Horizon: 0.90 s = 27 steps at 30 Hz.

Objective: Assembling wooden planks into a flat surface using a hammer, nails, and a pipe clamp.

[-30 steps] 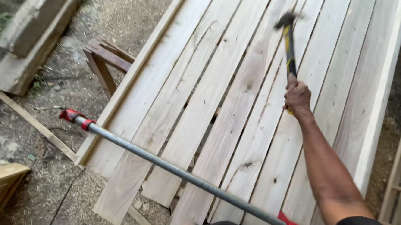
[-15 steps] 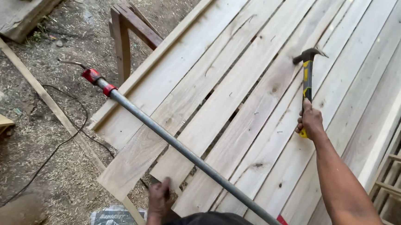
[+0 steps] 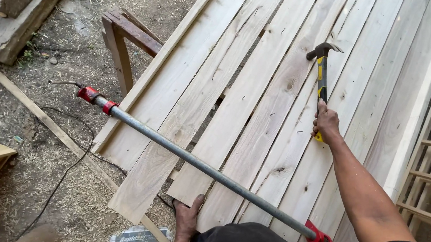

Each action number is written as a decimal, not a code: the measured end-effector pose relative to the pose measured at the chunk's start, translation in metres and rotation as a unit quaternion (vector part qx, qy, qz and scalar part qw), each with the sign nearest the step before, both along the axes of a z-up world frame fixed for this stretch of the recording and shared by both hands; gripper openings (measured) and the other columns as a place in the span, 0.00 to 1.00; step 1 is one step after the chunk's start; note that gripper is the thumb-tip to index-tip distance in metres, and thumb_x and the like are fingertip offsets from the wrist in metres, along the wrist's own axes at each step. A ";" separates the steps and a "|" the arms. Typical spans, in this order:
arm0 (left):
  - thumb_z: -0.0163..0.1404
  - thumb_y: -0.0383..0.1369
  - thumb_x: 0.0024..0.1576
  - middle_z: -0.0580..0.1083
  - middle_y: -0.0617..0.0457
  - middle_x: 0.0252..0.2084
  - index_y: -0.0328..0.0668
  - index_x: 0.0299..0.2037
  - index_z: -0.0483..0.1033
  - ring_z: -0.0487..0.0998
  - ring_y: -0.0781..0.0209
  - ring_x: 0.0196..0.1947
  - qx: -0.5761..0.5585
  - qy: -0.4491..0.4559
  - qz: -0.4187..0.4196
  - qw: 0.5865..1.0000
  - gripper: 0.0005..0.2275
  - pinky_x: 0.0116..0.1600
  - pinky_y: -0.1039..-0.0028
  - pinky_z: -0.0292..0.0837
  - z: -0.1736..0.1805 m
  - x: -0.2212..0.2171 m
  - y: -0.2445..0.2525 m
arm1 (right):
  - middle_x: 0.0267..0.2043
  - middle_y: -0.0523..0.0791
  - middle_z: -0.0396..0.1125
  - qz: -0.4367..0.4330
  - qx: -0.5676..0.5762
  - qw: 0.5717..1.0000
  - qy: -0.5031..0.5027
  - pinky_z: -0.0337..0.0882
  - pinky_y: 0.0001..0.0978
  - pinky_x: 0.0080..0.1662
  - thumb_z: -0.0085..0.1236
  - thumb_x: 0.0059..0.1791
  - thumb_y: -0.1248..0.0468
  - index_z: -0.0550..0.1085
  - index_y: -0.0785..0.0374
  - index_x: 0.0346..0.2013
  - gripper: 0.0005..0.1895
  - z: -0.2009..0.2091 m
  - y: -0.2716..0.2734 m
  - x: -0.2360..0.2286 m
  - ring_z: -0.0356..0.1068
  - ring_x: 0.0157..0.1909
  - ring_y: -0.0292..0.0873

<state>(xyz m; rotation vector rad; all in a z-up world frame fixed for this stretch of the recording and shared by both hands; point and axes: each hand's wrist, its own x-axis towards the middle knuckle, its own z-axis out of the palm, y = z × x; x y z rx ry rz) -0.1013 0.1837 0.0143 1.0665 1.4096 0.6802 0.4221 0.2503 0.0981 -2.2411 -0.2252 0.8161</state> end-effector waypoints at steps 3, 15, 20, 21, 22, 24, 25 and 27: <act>0.63 0.41 0.51 0.80 0.43 0.35 0.26 0.41 0.79 0.81 0.54 0.35 -0.018 -0.011 0.001 1.000 0.20 0.45 0.64 0.76 0.010 0.000 -0.003 | 0.21 0.43 0.58 0.002 -0.013 1.000 -0.008 0.67 0.39 0.20 0.41 0.58 0.37 0.65 0.64 0.32 0.31 -0.004 -0.004 0.001 0.58 0.16 0.39; 0.62 0.42 0.52 0.80 0.40 0.26 0.24 0.30 0.82 0.77 0.54 0.25 -0.117 0.036 0.001 0.992 0.20 0.37 0.63 0.74 0.012 0.000 -0.001 | 0.21 0.44 0.58 0.018 -0.016 1.000 -0.017 0.68 0.39 0.20 0.40 0.58 0.38 0.66 0.64 0.31 0.31 0.005 -0.006 -0.005 0.60 0.17 0.40; 0.65 0.43 0.46 0.82 0.40 0.38 0.25 0.44 0.79 0.82 0.51 0.38 -0.067 -0.021 0.040 0.997 0.25 0.48 0.64 0.77 -0.001 0.000 -0.008 | 0.21 0.44 0.58 0.018 -0.017 1.000 -0.005 0.68 0.39 0.22 0.40 0.58 0.40 0.66 0.64 0.32 0.29 0.007 -0.007 -0.006 0.59 0.17 0.40; 0.65 0.43 0.46 0.82 0.40 0.38 0.25 0.44 0.79 0.82 0.51 0.38 -0.065 -0.024 0.046 0.997 0.25 0.48 0.64 0.77 0.001 0.001 -0.005 | 0.21 0.44 0.58 0.024 -0.014 1.000 -0.007 0.68 0.39 0.22 0.40 0.58 0.40 0.66 0.64 0.32 0.29 0.008 -0.005 -0.006 0.59 0.17 0.40; 0.65 0.46 0.46 0.80 0.40 0.41 0.28 0.45 0.79 0.81 0.50 0.41 -0.080 0.030 0.030 0.996 0.26 0.51 0.63 0.75 0.002 0.002 -0.002 | 0.21 0.44 0.58 0.018 -0.012 1.000 -0.002 0.68 0.39 0.22 0.40 0.58 0.40 0.66 0.64 0.32 0.29 0.010 -0.003 -0.007 0.58 0.17 0.40; 0.64 0.49 0.46 0.79 0.39 0.43 0.30 0.46 0.79 0.80 0.49 0.43 -0.098 0.082 0.021 0.992 0.28 0.53 0.61 0.74 0.007 0.003 0.000 | 0.21 0.43 0.57 0.018 -0.010 1.000 0.002 0.67 0.39 0.22 0.40 0.59 0.39 0.65 0.64 0.33 0.29 0.009 -0.004 -0.006 0.58 0.18 0.40; 0.63 0.51 0.46 0.79 0.40 0.45 0.33 0.48 0.79 0.78 0.48 0.47 -0.094 0.129 -0.005 0.987 0.29 0.56 0.61 0.71 0.010 0.002 0.002 | 0.21 0.44 0.57 0.016 -0.007 1.000 0.005 0.67 0.39 0.22 0.40 0.59 0.40 0.65 0.64 0.33 0.29 0.007 -0.005 -0.006 0.58 0.18 0.40; 0.61 0.54 0.46 0.78 0.40 0.47 0.36 0.51 0.79 0.76 0.47 0.50 -0.092 0.175 -0.026 0.980 0.30 0.58 0.60 0.68 0.013 0.001 0.003 | 0.21 0.44 0.57 0.018 -0.005 1.000 0.008 0.68 0.39 0.22 0.39 0.59 0.40 0.65 0.64 0.33 0.29 0.004 -0.003 -0.006 0.58 0.18 0.40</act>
